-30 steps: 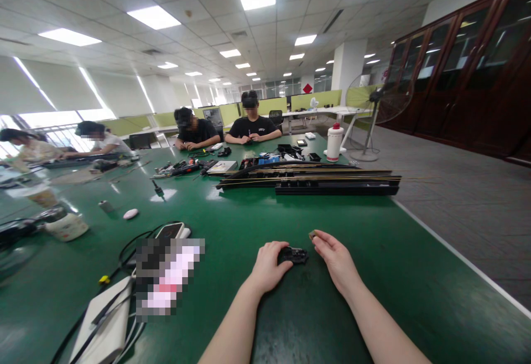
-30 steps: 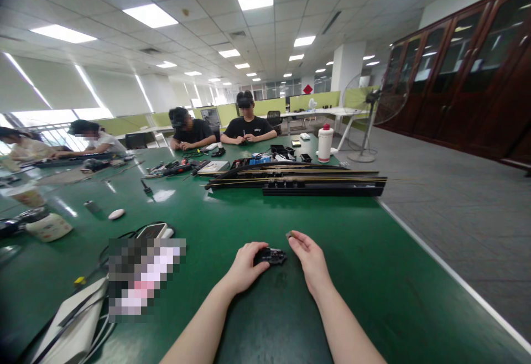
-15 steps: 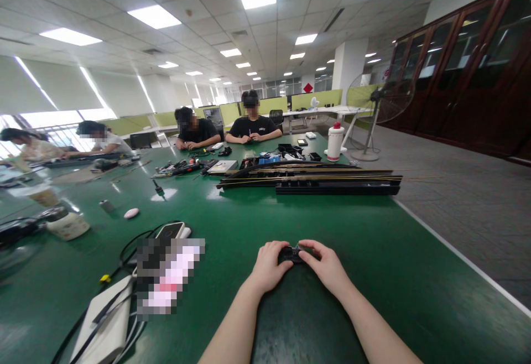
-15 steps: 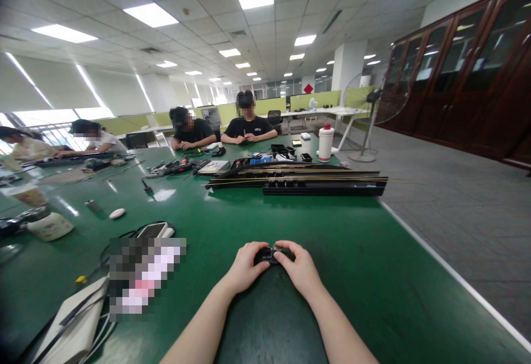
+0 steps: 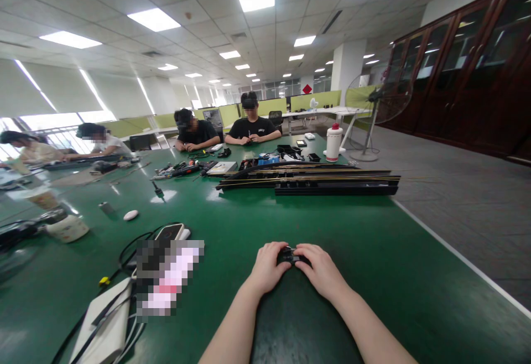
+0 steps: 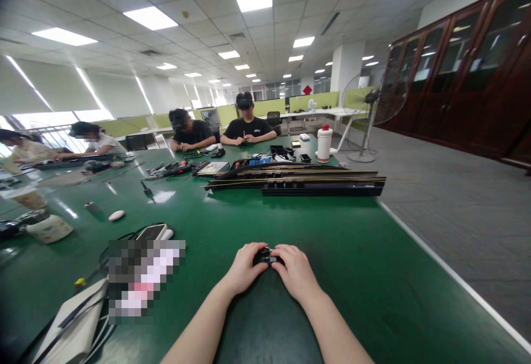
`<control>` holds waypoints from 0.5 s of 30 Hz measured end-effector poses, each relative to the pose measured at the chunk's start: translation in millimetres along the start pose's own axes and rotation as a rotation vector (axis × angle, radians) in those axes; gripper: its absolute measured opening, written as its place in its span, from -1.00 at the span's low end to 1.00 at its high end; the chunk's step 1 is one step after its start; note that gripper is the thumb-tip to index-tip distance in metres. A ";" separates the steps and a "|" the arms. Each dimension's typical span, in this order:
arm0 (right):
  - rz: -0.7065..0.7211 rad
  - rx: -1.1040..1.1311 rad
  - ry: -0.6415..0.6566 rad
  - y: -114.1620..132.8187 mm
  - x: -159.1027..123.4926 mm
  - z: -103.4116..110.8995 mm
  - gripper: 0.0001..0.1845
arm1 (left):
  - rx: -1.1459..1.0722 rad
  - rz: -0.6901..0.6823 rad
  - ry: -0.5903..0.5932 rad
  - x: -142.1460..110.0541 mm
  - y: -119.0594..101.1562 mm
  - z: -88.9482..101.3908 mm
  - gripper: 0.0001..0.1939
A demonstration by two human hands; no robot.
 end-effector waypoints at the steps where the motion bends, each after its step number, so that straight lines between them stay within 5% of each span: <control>1: 0.002 -0.006 0.001 -0.1 -0.3 -0.2 -0.77 | 0.002 0.000 0.001 0.0 -0.1 0.0 -0.61; 15: -0.003 0.009 -0.017 3.7 -0.5 1.3 -0.77 | 0.000 0.011 0.000 0.0 -1.4 1.6 -0.60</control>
Point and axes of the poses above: each hand's wrist, its own x-axis towards the middle knuckle, its own z-axis out of the back of the hand, y = z × x, the point moved 1 cm from there along x, towards the middle knuckle, and after that the axes turned 3 degrees about -y, right-handed, at the moved point
